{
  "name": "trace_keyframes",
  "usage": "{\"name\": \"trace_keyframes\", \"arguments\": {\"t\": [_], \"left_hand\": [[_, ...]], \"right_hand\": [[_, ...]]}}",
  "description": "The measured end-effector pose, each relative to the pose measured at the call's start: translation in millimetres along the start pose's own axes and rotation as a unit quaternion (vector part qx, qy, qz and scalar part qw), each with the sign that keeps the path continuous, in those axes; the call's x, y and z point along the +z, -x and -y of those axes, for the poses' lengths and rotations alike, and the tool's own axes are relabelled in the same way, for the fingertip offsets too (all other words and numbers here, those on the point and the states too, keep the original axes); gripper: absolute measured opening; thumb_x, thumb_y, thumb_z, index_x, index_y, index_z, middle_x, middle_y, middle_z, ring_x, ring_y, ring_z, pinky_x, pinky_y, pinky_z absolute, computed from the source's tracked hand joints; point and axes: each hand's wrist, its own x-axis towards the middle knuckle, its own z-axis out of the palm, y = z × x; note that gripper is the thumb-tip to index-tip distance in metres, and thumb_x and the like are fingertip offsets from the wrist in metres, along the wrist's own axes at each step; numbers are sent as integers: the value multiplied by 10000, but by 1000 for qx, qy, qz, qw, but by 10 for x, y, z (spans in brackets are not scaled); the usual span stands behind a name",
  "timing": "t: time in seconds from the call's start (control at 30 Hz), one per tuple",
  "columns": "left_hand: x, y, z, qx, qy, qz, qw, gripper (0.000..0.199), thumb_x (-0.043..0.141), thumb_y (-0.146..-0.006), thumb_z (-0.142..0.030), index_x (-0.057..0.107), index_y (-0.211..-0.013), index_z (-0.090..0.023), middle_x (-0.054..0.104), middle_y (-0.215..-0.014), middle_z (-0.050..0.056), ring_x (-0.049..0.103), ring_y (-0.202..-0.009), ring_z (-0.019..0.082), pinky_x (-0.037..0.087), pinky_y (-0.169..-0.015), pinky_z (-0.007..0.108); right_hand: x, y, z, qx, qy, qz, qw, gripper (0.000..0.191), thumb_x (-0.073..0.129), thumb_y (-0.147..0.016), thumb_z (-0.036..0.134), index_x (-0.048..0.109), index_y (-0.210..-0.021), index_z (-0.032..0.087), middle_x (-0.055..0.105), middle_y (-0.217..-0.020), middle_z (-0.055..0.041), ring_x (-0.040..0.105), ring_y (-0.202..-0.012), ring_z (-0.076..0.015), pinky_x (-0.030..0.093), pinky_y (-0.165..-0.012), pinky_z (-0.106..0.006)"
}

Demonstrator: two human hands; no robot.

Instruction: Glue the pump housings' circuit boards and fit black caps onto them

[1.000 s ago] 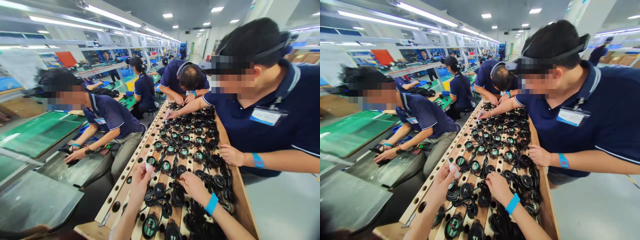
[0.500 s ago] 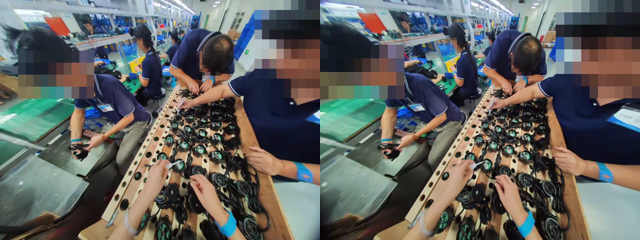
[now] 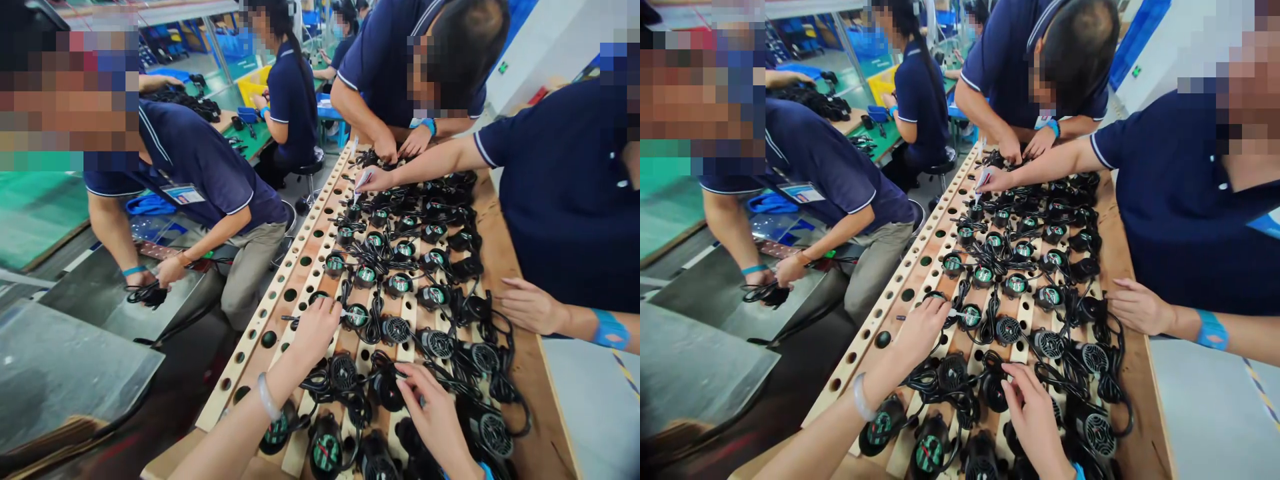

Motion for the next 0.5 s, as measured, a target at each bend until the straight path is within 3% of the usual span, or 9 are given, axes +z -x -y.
{"name": "trace_keyframes", "arguments": {"t": [0.5], "left_hand": [[102,-79,-13,57,-34,-56,996,275,492,-855,-46,578,-1116,-55,608,-1032,138,559,-973,248,505,-802,350]], "right_hand": [[-52,69,-9,-9,44,12,999,211,506,-919,264,616,-1098,240,642,-1058,-55,657,-762,-113,546,-657,-194]]}}
